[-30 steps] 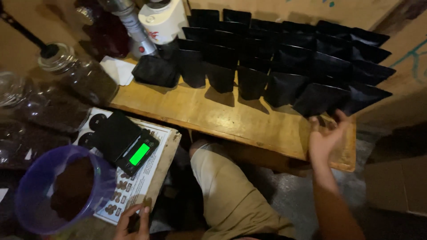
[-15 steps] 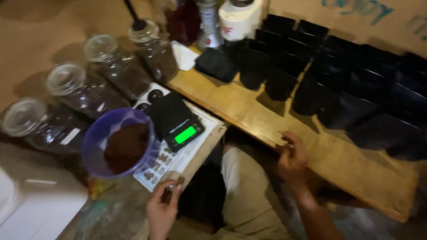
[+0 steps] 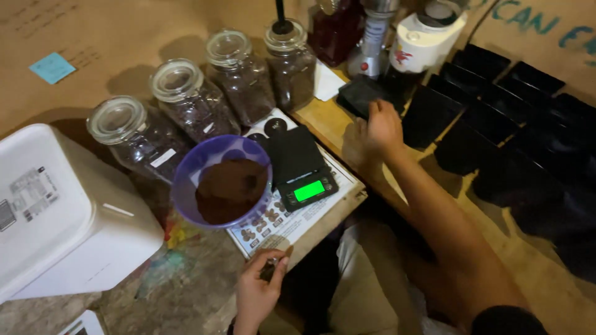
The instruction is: Scooping ground coffee into small bags and weighing them on a digital scale
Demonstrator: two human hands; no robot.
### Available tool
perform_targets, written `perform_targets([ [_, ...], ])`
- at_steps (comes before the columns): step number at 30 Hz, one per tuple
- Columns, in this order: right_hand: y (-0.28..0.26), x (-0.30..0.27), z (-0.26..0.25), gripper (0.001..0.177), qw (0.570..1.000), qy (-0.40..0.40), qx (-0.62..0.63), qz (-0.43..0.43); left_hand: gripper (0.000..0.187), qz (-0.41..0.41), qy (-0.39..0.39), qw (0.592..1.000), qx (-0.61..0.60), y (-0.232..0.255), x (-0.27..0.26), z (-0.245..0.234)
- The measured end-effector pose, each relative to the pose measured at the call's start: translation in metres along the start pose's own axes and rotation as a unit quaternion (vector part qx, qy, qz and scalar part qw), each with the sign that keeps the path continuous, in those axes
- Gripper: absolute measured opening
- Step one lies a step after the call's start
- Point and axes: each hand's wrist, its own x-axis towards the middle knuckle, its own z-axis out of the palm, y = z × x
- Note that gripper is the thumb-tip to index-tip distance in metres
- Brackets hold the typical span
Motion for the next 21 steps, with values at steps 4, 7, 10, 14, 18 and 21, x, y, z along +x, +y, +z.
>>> perform_targets([
  [4, 0.030, 0.028, 0.042, 0.055, 0.987, -0.073, -0.143, -0.012, 0.004, 0.047, 0.009, 0.999, -0.004, 0.006, 0.004, -0.002],
  [7, 0.036, 0.038, 0.050, 0.046, 0.975, -0.152, -0.161, 0.007, 0.009, 0.049, -0.001, 0.999, 0.016, 0.007, 0.007, -0.004],
  [10, 0.048, 0.040, 0.063, 0.044, 0.971, -0.203, -0.114, 0.053, 0.009, 0.047, -0.012, 0.999, 0.008, 0.003, 0.006, -0.001],
  [14, 0.051, 0.033, 0.063, 0.023, 0.973, -0.086, -0.204, -0.073, 0.006, 0.058, 0.005, 0.998, 0.015, 0.007, 0.003, 0.003],
  [18, 0.030, 0.043, 0.026, 0.030, 0.948, 0.121, -0.234, -0.178, 0.005, 0.117, 0.086, 0.989, -0.037, 0.025, -0.005, 0.029],
  [21, -0.005, 0.046, -0.025, 0.065, 0.996, 0.046, 0.035, -0.068, 0.015, -0.068, -0.018, 0.989, -0.133, 0.029, -0.038, 0.084],
])
